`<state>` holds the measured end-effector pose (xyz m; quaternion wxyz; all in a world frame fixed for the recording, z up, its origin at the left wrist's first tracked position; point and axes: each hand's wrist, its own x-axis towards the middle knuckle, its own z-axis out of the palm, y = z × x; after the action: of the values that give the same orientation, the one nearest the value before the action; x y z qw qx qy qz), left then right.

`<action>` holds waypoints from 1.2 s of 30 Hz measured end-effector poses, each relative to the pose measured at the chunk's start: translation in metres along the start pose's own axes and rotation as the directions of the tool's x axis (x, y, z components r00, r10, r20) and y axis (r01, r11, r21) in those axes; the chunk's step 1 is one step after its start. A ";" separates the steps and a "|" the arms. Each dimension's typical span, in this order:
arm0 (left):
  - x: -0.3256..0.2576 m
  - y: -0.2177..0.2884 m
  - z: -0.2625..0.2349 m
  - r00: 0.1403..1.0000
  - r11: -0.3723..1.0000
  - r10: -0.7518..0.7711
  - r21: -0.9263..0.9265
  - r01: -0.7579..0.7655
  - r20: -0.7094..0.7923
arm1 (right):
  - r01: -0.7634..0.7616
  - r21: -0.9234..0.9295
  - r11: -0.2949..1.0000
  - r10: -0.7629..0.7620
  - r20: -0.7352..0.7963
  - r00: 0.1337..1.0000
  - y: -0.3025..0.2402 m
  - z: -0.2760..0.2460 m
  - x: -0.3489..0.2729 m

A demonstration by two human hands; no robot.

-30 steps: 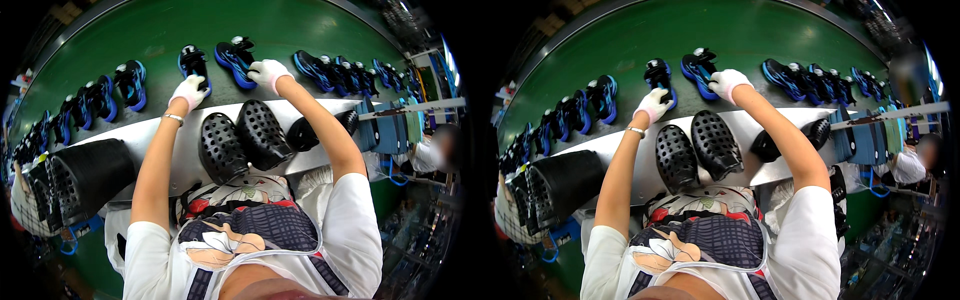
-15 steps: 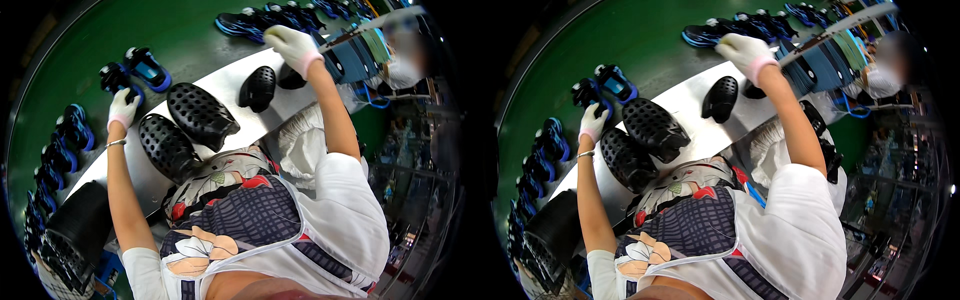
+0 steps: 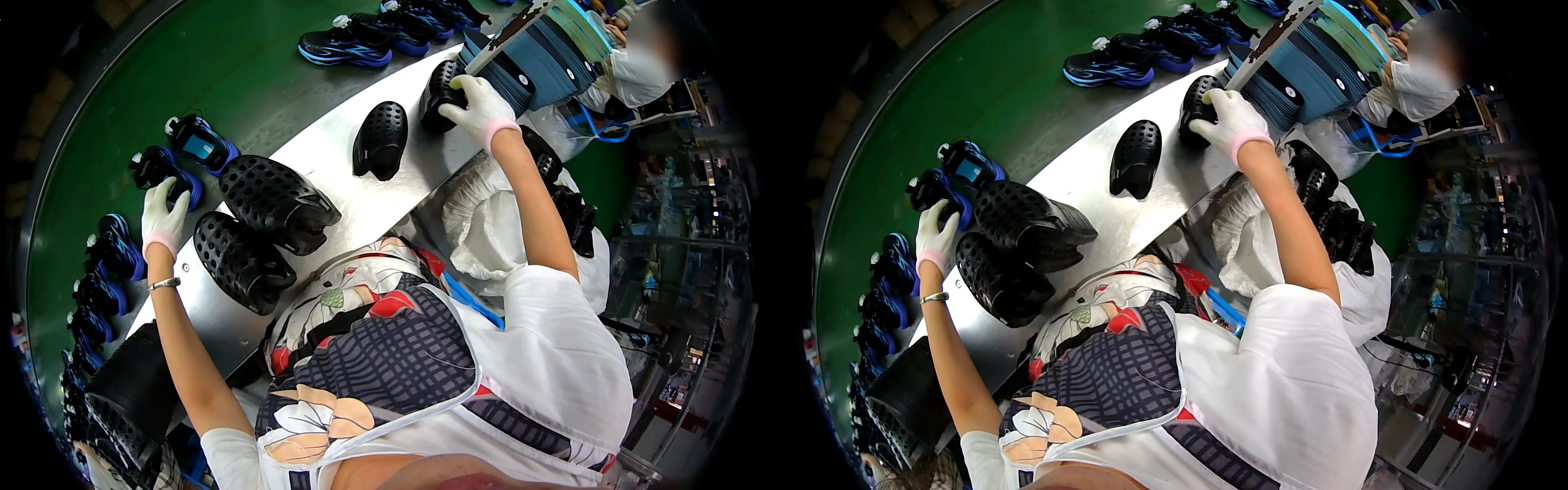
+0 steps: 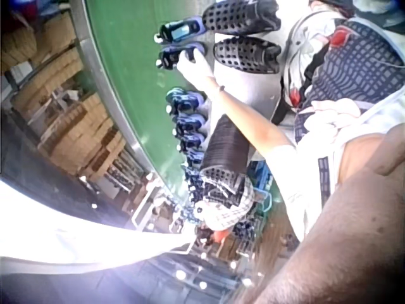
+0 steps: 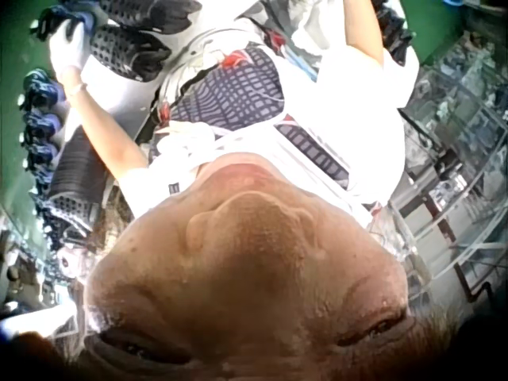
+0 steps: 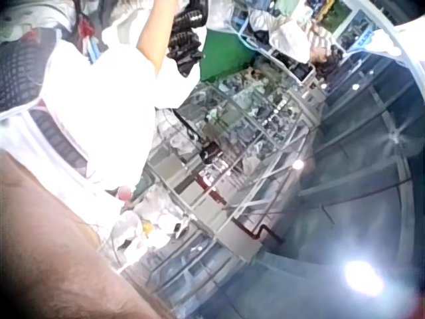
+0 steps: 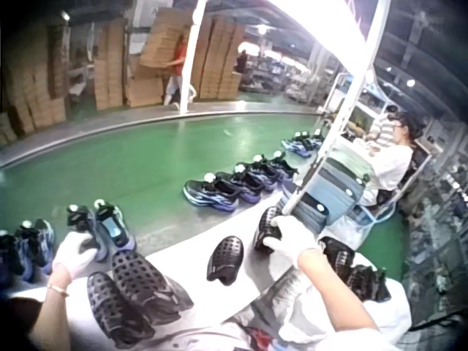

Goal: The person, wearing gloves, picks up black plastic heel guards one at a time and presses them onto the back of blue and black sneakers lined up on a metal workbench.

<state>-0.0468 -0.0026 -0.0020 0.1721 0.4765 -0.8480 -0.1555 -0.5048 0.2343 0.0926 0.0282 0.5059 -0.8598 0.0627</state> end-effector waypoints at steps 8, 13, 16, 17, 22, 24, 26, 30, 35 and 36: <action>-0.008 0.007 -0.009 0.999 0.999 -0.052 0.005 0.052 0.004 | 0.177 0.129 0.976 -0.187 0.065 0.980 0.017 0.005 0.008; -0.004 0.012 -0.013 0.996 0.998 -0.066 -0.010 0.066 0.054 | 0.194 0.270 0.943 -0.224 0.083 0.971 0.039 0.002 0.011; -0.008 0.004 -0.014 1.000 1.000 -0.007 -0.015 0.007 0.003 | 0.220 0.328 0.919 -0.248 0.048 0.968 0.036 -0.005 0.006; -0.007 0.004 -0.014 1.000 1.000 -0.011 -0.008 0.011 0.002 | 0.198 0.289 0.937 -0.229 0.080 0.970 0.035 -0.014 0.003; 0.000 0.002 -0.035 0.979 0.996 -0.008 -0.088 -0.010 -0.203 | 0.196 0.376 0.906 -0.175 -0.090 0.981 0.000 -0.054 0.010; 0.015 0.036 -0.052 0.977 0.912 -0.194 -0.383 0.147 -0.088 | 0.340 0.454 0.824 -0.286 -0.185 0.940 -0.031 -0.065 0.019; 0.016 0.066 -0.071 0.983 0.732 -0.157 -0.656 0.183 0.099 | 0.478 0.563 0.675 -0.450 -0.200 0.871 -0.086 -0.067 0.034; 0.020 0.101 -0.070 0.951 0.084 0.235 -0.979 0.188 0.202 | 0.675 0.567 0.471 -0.688 -0.243 0.684 -0.192 -0.074 0.040; -0.005 0.076 -0.061 0.953 -0.565 0.275 -0.780 0.268 0.128 | 0.711 0.648 0.271 -0.841 -0.199 0.503 -0.273 -0.068 0.044; -0.010 0.058 -0.061 0.988 -0.397 0.059 -0.905 0.151 0.139 | 0.706 0.657 0.264 -0.854 -0.181 0.488 -0.283 -0.064 0.044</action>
<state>-0.0594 0.0286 0.0755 0.4316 0.1421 -0.3235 -0.8300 -0.2798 0.0687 0.1831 -0.2149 0.8406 -0.4082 0.2839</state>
